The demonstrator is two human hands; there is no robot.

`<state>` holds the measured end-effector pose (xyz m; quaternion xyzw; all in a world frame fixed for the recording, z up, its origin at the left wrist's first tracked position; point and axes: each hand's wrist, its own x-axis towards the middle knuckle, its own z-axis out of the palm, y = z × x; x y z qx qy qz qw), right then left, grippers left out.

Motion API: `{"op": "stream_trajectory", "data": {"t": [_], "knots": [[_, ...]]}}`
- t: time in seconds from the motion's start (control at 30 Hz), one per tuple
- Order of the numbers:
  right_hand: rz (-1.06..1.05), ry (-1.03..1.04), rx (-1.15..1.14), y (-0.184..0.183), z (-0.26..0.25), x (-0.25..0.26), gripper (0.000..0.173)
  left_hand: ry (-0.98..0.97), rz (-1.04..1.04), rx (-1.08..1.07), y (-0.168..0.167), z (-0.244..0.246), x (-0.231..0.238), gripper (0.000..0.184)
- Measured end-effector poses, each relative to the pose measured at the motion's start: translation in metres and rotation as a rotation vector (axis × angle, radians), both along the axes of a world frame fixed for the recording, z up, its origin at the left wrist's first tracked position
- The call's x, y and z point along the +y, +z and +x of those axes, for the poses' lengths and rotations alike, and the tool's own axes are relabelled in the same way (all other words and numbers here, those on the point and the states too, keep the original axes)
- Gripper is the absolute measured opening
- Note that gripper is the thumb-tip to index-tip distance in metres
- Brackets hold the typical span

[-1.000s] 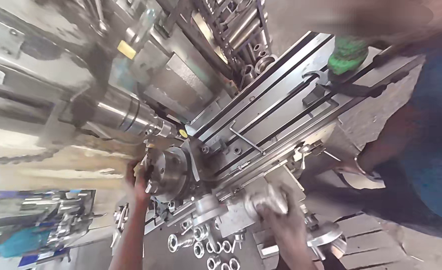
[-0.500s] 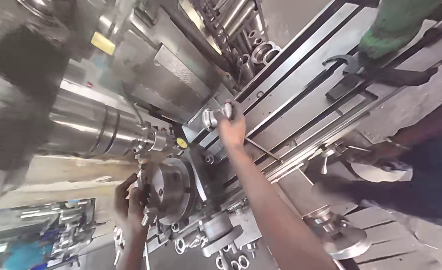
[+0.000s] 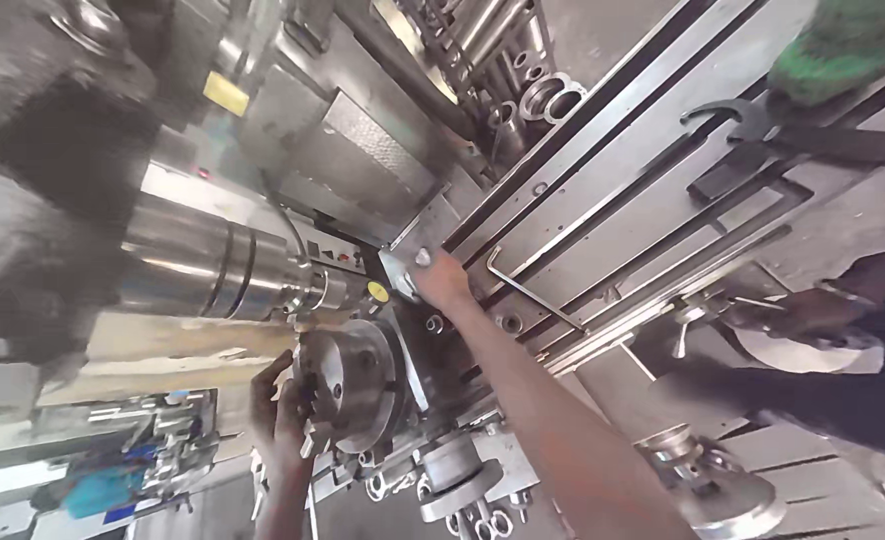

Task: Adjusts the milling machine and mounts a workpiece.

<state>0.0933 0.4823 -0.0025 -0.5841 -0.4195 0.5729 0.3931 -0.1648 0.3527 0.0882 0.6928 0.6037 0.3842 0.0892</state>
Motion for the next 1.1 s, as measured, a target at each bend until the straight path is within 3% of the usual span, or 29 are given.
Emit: {"op": "stream_trajectory", "data": {"t": [0.07,0.27,0.33,0.4,0.5,0.67,0.73,0.8,0.87,0.9,1.0,1.1], "knots": [[0.006,0.018,0.025,-0.001,0.015,0.004,0.049,-0.019,0.009,0.013,-0.002,-0.001,0.003,0.041],[0.096,-0.333,0.066,0.005,0.049,0.014,0.042,0.005,-0.004,0.000,-0.001,0.001,0.001,0.039],[0.049,-0.250,0.002,0.009,0.032,0.012,0.048,0.010,-0.004,0.004,0.000,0.000,0.002,0.040],[-0.053,-0.021,-0.068,0.010,0.005,0.011,0.056,0.028,-0.002,0.024,0.001,0.000,-0.001,0.040],[-0.007,0.129,-0.058,0.006,0.024,0.020,0.054,0.012,0.000,0.022,-0.001,0.001,0.001,0.042],[0.067,-0.313,-0.015,0.007,0.067,0.022,0.044,0.011,-0.004,-0.001,0.001,0.002,0.001,0.041],[0.007,-0.225,-0.077,0.013,0.043,0.015,0.053,0.019,-0.005,-0.012,0.001,0.002,-0.001,0.040],[-0.057,-0.002,-0.130,0.013,0.011,0.013,0.061,0.019,0.001,-0.016,-0.003,0.003,0.000,0.040],[-0.024,0.168,-0.108,0.006,0.015,0.019,0.059,-0.003,-0.002,0.024,0.002,-0.003,0.000,0.042],[-0.006,0.160,-0.094,0.004,0.031,0.020,0.054,-0.013,0.004,0.021,-0.002,-0.001,0.002,0.042],[0.035,-0.116,-0.038,-0.001,0.066,0.021,0.045,-0.019,0.010,-0.007,-0.001,0.001,0.000,0.041],[0.046,-0.236,-0.035,-0.002,0.062,0.023,0.045,-0.002,0.009,-0.018,-0.002,0.003,0.002,0.040]]}}
